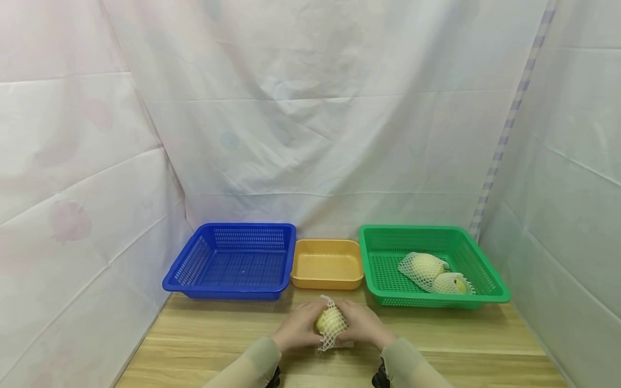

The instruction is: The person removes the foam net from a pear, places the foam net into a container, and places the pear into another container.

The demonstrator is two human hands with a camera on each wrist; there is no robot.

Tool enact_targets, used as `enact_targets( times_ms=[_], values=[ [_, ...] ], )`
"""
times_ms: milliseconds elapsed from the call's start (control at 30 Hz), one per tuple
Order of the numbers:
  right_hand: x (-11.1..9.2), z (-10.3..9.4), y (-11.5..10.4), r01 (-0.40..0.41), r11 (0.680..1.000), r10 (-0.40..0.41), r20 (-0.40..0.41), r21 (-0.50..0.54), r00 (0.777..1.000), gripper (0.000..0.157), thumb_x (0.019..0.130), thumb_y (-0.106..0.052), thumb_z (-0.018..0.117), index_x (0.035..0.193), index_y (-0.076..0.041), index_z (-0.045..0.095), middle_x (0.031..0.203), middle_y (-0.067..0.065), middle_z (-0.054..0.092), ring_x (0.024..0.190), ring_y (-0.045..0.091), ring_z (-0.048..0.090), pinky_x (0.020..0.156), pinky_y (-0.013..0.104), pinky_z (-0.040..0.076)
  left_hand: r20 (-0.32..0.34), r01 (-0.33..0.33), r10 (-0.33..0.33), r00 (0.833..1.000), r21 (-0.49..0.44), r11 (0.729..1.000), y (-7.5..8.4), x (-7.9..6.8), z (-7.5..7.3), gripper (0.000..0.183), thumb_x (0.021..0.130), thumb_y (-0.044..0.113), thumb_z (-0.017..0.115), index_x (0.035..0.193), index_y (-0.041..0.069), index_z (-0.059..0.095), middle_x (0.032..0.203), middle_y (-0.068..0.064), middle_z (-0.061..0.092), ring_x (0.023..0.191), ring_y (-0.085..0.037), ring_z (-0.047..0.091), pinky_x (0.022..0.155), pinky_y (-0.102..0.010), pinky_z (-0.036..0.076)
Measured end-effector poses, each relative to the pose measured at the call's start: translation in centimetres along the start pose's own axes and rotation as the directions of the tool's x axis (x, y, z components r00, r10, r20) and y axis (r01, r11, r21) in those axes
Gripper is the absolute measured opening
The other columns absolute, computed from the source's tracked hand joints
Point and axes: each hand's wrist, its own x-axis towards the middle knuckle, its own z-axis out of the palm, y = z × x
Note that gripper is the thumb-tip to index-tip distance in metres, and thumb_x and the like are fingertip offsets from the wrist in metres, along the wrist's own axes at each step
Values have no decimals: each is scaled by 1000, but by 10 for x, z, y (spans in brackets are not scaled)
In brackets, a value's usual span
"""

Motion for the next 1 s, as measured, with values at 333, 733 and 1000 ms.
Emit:
enact_targets(
  times_ms=[333, 733, 1000],
  values=[
    [-4, 1, 4, 35, 999, -35, -48, 6, 998, 87, 63, -39, 86, 138, -13, 52, 133, 6, 57, 117, 27, 56, 95, 51, 44, -5, 4, -4, 1000, -5, 1000, 3, 0, -3, 81, 64, 35, 87, 136, 20, 51, 139, -3, 53, 124, -22, 51, 104, -41, 38],
    [-8, -5, 2, 72, 997, -73, -96, -16, 993, 81, 66, -39, 86, 138, -22, 54, 127, -4, 60, 112, 17, 57, 93, 44, 47, -81, -67, 63, 995, -57, 996, 0, 0, -8, 73, 63, 38, 87, 126, 22, 55, 126, 3, 61, 116, -16, 55, 101, -37, 41],
    [-9, -6, 5, 117, 992, -121, -109, -41, 987, 69, 69, -29, 84, 132, -18, 59, 119, -5, 63, 99, 10, 59, 83, 36, 50, -69, -58, 52, 996, -86, 995, 1, -3, -11, 74, 62, 33, 88, 127, 20, 55, 126, 3, 61, 115, -15, 55, 100, -36, 42]
  ],
)
